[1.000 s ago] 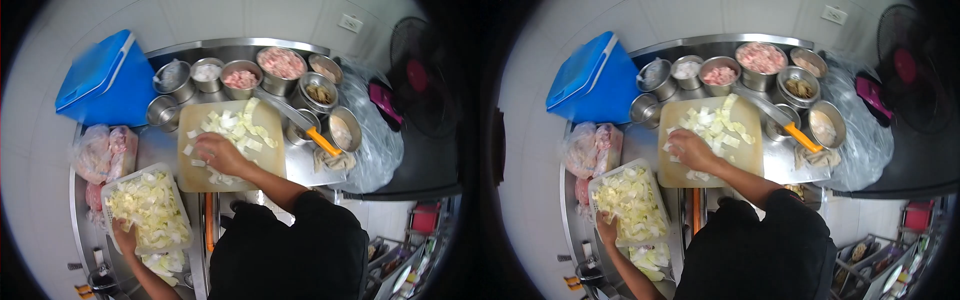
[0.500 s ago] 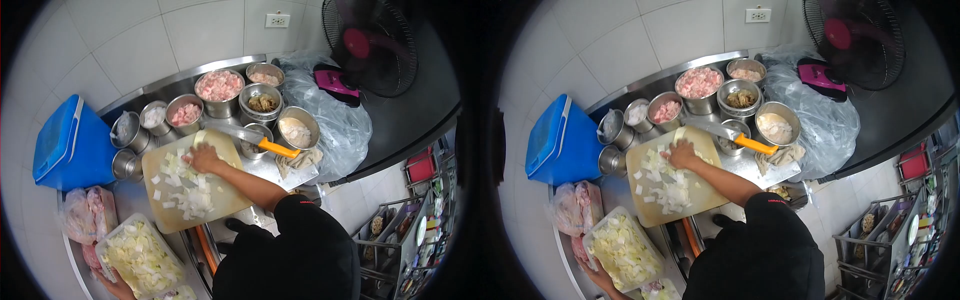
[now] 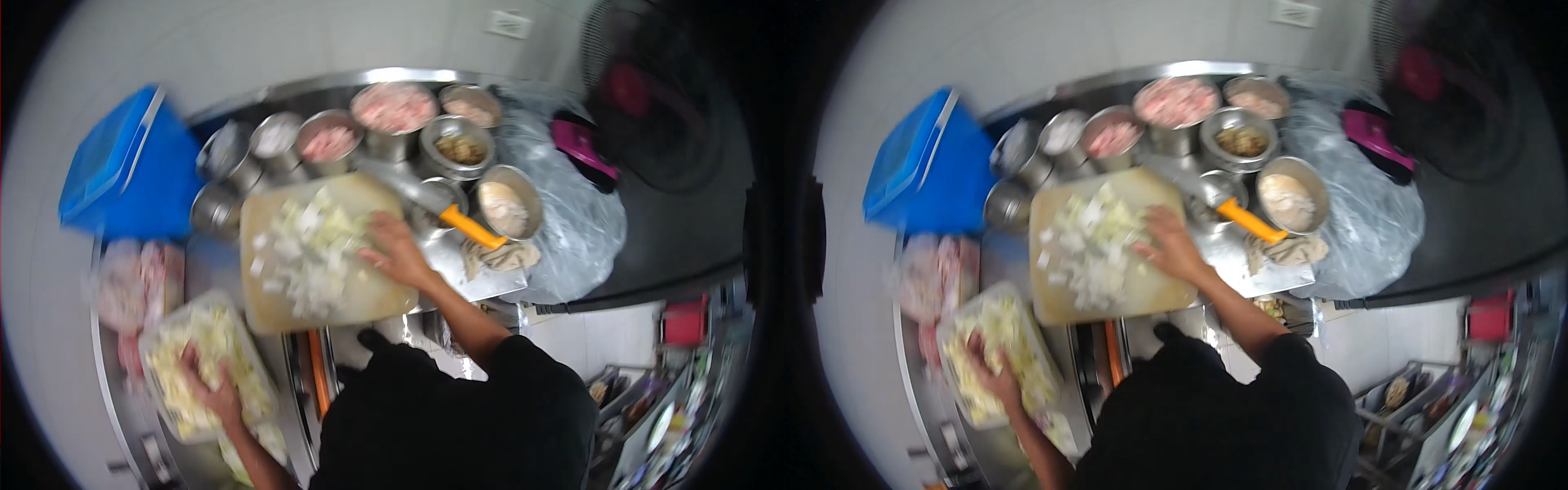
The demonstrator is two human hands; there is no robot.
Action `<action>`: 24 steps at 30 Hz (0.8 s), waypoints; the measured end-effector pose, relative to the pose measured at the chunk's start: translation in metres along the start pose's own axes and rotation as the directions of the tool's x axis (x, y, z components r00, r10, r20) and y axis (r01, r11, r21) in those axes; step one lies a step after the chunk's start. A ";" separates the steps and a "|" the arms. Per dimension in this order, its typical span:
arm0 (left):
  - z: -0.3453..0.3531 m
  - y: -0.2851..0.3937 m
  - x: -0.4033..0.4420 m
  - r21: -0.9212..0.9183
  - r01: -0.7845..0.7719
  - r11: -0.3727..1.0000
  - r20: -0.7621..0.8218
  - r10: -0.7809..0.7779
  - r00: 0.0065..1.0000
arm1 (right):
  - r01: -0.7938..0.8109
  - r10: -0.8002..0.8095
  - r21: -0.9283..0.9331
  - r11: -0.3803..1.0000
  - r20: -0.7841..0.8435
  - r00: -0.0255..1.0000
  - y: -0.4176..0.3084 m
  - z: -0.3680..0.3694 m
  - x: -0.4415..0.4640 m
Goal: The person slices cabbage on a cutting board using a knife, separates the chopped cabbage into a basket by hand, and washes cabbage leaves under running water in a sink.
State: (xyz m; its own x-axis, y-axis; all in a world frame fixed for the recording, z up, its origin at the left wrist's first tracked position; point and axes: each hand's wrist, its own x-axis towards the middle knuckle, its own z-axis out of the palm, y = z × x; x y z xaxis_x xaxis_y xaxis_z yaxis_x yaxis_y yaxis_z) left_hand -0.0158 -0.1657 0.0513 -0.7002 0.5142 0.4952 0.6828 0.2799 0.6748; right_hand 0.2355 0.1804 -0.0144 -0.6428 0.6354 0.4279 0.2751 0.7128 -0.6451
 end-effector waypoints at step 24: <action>0.222 -0.003 0.026 0.354 0.020 0.935 0.306 -0.136 0.942 | 0.119 -0.066 -0.137 0.983 0.343 0.937 0.010 0.061 0.040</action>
State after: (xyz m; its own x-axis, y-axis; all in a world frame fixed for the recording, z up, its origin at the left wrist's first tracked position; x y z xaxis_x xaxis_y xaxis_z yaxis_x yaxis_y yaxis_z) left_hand 0.0108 0.0269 -0.0593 -0.6887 0.6945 0.2080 0.6985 0.5588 0.4471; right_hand 0.1688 0.1950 -0.0421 -0.8656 0.4467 0.2263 0.2919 0.8173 -0.4969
